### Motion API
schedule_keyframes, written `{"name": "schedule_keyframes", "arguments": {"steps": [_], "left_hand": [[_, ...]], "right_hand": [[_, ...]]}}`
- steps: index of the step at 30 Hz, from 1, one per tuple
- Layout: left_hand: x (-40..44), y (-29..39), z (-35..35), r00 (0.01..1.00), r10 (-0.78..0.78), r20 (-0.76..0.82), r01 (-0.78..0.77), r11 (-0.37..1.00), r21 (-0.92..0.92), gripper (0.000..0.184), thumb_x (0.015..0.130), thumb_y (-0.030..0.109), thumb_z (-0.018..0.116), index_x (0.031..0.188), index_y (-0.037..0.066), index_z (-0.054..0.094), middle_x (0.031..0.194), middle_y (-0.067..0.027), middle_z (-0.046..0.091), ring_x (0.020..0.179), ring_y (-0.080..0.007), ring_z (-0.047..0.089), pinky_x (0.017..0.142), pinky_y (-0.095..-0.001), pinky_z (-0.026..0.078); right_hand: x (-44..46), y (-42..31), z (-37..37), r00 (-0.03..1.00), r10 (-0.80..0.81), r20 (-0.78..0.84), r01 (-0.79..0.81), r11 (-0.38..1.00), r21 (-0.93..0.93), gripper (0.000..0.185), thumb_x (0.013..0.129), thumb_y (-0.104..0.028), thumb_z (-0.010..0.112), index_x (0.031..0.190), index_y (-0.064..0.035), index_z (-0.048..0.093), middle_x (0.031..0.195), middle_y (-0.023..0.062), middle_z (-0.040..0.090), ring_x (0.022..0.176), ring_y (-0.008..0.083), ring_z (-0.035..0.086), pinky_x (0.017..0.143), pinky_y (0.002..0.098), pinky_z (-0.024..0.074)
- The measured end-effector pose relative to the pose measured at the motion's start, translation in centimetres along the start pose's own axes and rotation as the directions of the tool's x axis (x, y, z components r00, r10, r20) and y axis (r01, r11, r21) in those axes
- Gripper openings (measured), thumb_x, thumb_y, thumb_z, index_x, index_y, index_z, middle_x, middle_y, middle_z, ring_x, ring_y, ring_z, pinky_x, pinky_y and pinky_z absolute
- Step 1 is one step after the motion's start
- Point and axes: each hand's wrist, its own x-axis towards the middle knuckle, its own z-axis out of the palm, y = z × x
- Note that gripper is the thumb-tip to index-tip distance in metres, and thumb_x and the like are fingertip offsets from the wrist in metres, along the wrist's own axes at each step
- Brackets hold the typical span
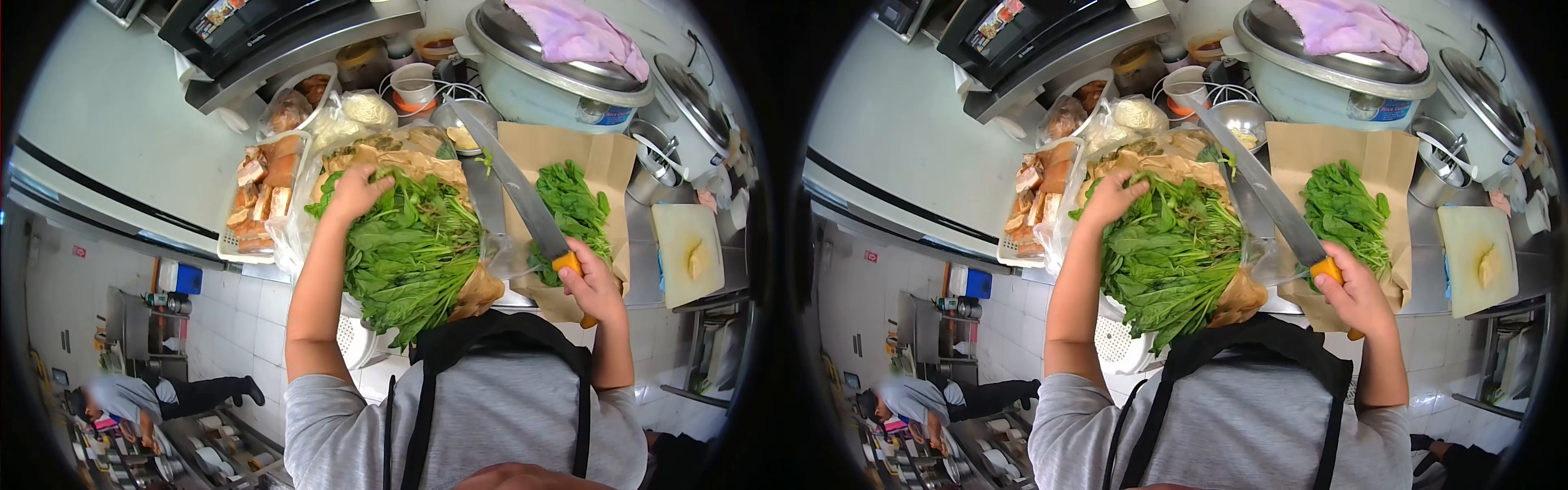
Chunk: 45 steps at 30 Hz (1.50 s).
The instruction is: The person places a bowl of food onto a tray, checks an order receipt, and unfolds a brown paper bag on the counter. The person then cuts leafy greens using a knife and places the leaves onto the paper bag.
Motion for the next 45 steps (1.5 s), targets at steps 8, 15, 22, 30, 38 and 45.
{"name": "schedule_keyframes", "arguments": {"steps": [8, 15, 22, 30, 38, 45], "left_hand": [[0.5, 0.9, -4.8, 0.944, 0.039, 0.329, 0.018, 0.986, -0.167, 0.031, 0.075, 0.013, 0.066, 0.103, 0.004, 0.058, 0.066, 0.0044, 0.041, 0.064, -0.0073, 0.04, 0.059, -0.0215, 0.036], [-0.1, -0.6, -3.3, 0.995, 0.087, 0.047, -0.083, 0.992, -0.095, 0.022, 0.075, 0.013, 0.064, 0.095, 0.005, 0.061, 0.077, -0.0045, 0.056, 0.073, -0.0153, 0.053, 0.067, -0.0267, 0.043], [-1.8, 2.3, 0.1, 0.976, 0.174, 0.131, -0.214, 0.876, 0.432, 0.031, 0.07, 0.02, 0.063, 0.101, 0.015, 0.06, 0.109, -0.0081, 0.053, 0.101, -0.029, 0.048, 0.088, -0.0391, 0.036], [-3.4, 2.5, 0.1, 0.994, -0.016, 0.109, -0.046, 0.836, 0.547, 0.037, 0.07, 0.021, 0.063, 0.106, 0.013, 0.055, 0.107, -0.0084, 0.055, 0.104, -0.0257, 0.047, 0.088, -0.0432, 0.033], [-1.8, -0.2, -0.9, 0.925, 0.21, -0.315, -0.077, 0.92, 0.385, 0.016, 0.075, 0.014, 0.056, 0.088, 0.006, 0.062, 0.09, -0.0174, 0.058, 0.082, -0.0346, 0.055, 0.07, -0.0393, 0.045], [-2.0, 1.4, -4.6, 0.847, -0.022, -0.531, 0.056, 0.997, 0.049, 0.02, 0.084, 0.012, 0.05, 0.099, -0.001, 0.057, 0.073, -0.0079, 0.056, 0.057, -0.0164, 0.054, 0.055, -0.0282, 0.044]], "right_hand": [[0.1, 0.9, 1.1, 0.995, -0.095, 0.034, 0.098, 0.99, -0.105, 0.039, 0.081, -0.012, 0.054, 0.117, -0.0008, 0.044, 0.077, 0.0069, 0.054, 0.062, 0.0136, 0.052, 0.058, 0.0267, 0.043], [0.3, 0.1, -0.8, 0.995, 0.069, 0.078, -0.058, 0.99, -0.128, 0.041, 0.08, -0.015, 0.056, 0.117, -0.0008, 0.044, 0.083, 0.0119, 0.056, 0.073, 0.021, 0.055, 0.068, 0.0294, 0.044], [1.0, 1.2, -2.1, 0.987, -0.014, 0.158, 0.046, 0.979, -0.197, 0.041, 0.08, -0.014, 0.056, 0.117, -0.0009, 0.044, 0.088, 0.0148, 0.058, 0.078, 0.0246, 0.056, 0.071, 0.0309, 0.044], [1.4, 2.5, -3.8, 0.983, 0.004, 0.181, 0.033, 0.98, -0.199, 0.041, 0.08, -0.016, 0.056, 0.117, -0.0007, 0.045, 0.091, 0.0164, 0.058, 0.083, 0.0273, 0.057, 0.073, 0.0324, 0.0441], [2.4, 2.8, -4.2, 0.976, -0.038, 0.217, 0.091, 0.967, -0.239, 0.041, 0.08, -0.014, 0.056, 0.117, -0.0016, 0.044, 0.087, 0.0136, 0.057, 0.074, 0.0226, 0.055, 0.066, 0.0307, 0.0443], [3.1, 2.1, -3.9, 0.969, 0.002, 0.246, 0.059, 0.969, -0.24, 0.041, 0.079, -0.016, 0.057, 0.115, -0.001, 0.046, 0.092, 0.0184, 0.058, 0.084, 0.0313, 0.057, 0.073, 0.0345, 0.0444]]}}
